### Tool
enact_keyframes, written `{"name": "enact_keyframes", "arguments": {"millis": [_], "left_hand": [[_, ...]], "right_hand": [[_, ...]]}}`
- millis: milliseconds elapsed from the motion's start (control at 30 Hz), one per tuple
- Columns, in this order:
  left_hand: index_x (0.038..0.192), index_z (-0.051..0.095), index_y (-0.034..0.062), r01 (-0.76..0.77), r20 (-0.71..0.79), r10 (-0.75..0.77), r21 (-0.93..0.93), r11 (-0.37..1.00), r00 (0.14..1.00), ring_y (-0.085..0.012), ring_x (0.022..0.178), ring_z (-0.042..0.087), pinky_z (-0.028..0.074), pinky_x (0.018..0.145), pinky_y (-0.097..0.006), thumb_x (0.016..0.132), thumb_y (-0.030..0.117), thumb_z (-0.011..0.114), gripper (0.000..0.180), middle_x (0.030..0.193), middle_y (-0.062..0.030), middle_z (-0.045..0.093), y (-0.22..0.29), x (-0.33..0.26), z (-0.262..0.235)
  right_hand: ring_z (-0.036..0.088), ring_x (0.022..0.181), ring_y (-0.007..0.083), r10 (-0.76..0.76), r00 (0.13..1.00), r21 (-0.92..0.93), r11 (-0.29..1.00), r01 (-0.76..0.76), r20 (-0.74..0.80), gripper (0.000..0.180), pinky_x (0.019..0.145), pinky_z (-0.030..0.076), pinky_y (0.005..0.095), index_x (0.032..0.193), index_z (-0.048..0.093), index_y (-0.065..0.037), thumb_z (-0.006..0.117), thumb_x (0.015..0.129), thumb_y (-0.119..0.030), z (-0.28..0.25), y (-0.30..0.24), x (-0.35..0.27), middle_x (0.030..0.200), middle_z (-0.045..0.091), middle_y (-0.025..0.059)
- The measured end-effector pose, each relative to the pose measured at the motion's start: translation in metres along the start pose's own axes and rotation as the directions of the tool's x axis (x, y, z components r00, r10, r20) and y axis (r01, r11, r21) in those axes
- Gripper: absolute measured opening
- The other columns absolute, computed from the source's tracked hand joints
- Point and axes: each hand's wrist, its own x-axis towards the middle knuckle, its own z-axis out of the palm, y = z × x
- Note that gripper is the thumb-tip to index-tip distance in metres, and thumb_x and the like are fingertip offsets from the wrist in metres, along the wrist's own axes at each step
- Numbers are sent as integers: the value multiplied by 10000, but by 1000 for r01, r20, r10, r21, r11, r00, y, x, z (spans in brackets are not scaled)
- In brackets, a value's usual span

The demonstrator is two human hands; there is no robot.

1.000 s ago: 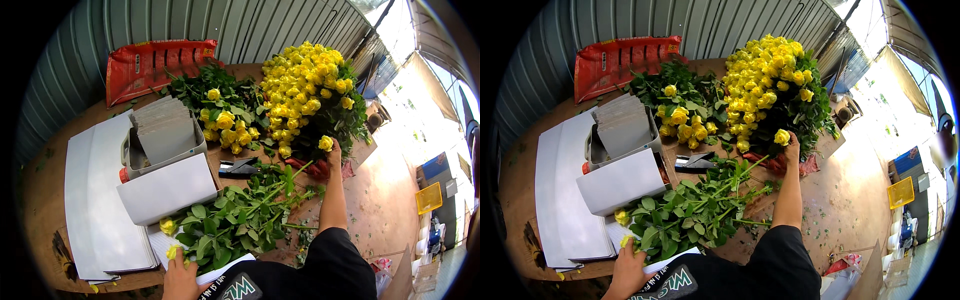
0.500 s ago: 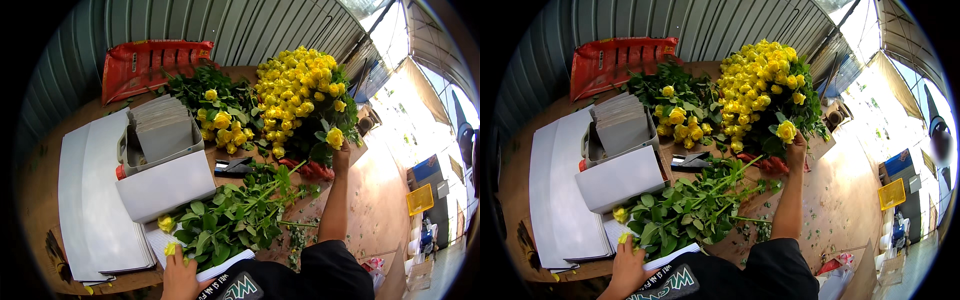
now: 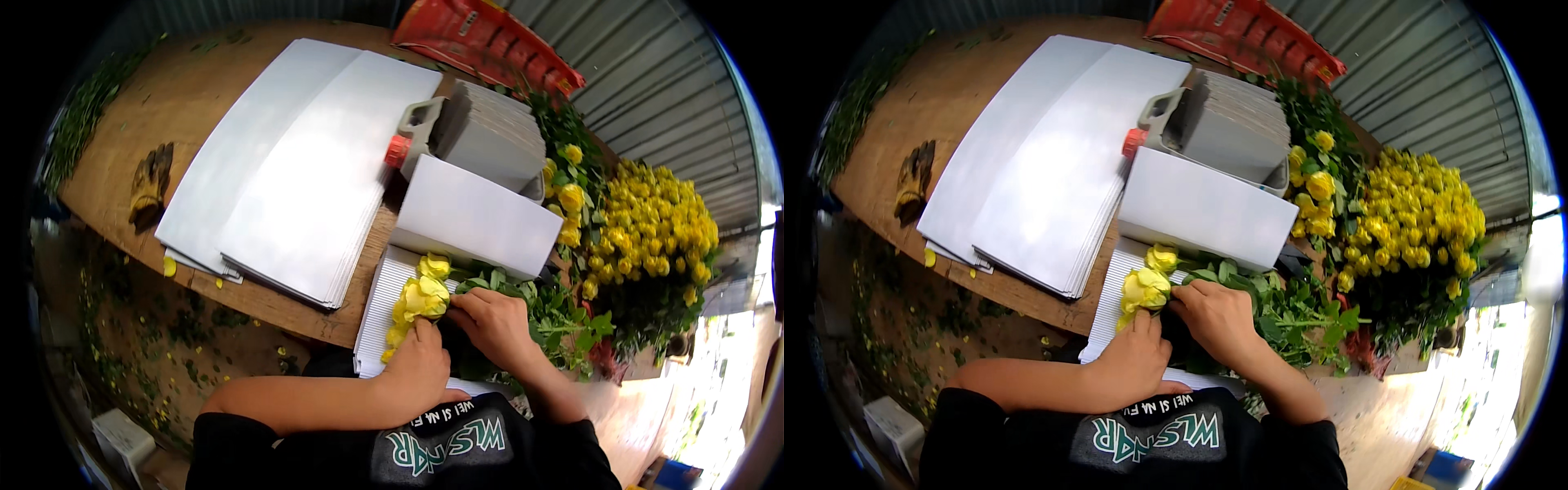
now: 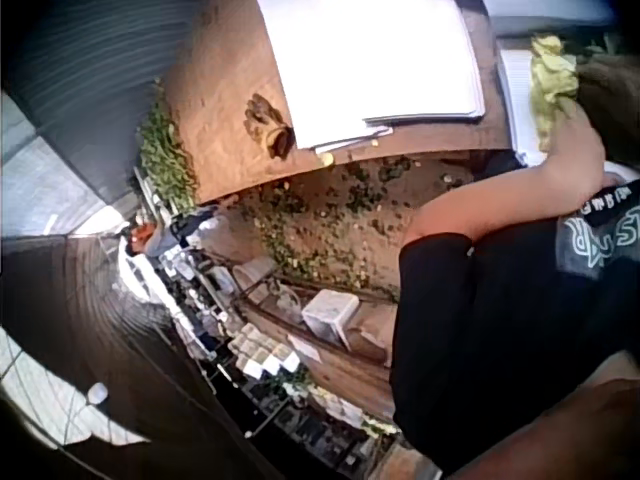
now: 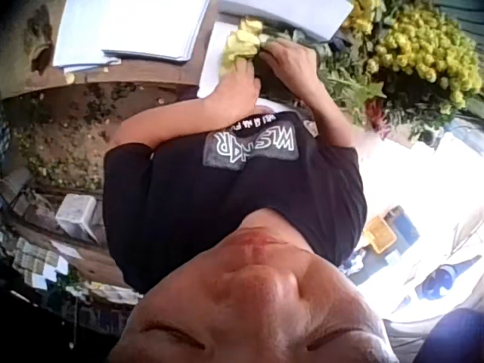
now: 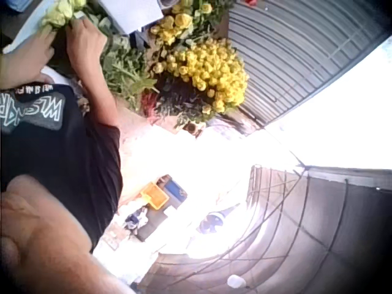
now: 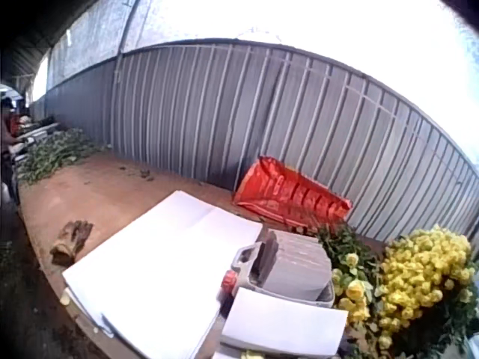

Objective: The person bundles yellow roses with rubber bands, then places them into white boxes lined with paper. They trim stems and arrange the flowers neatly inside the boxes.

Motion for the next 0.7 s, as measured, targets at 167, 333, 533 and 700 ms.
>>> {"name": "enact_keyframes", "arguments": {"millis": [167,333,533,700], "left_hand": [[784,590,-95,-7,-250,30,93,996,968,-398,960,420,384,854,-386,727,613,450,724,970,-327,482,-1,0,14],[877,550,-96,-9,-220,30,96,995,975,-346,885,475,427,800,-370,749,543,496,654,1058,-335,457,-6,2,7],[977,503,-103,54,-422,-5,106,993,907,-248,806,538,496,644,-269,758,184,518,361,1152,-320,419,-25,15,14],[930,532,-109,77,-386,-13,150,986,923,-234,820,537,501,651,-266,700,84,497,302,1133,-324,441,-26,16,13]], "right_hand": [[567,599,219,27,1000,-14,1000,-27,11,141,495,437,317,802,620,-88,642,689,-169,24,13,5,670,560,31],[568,608,210,-24,992,-83,996,34,123,116,488,440,319,785,611,-106,620,696,-178,29,19,7,648,543,25],[568,628,225,-51,993,-69,996,58,108,115,510,451,322,804,604,-100,583,697,-133,26,17,4,690,565,29],[590,663,231,0,980,-111,994,-22,-198,194,534,468,305,893,591,-62,571,710,-123,16,10,14,788,602,54]]}}
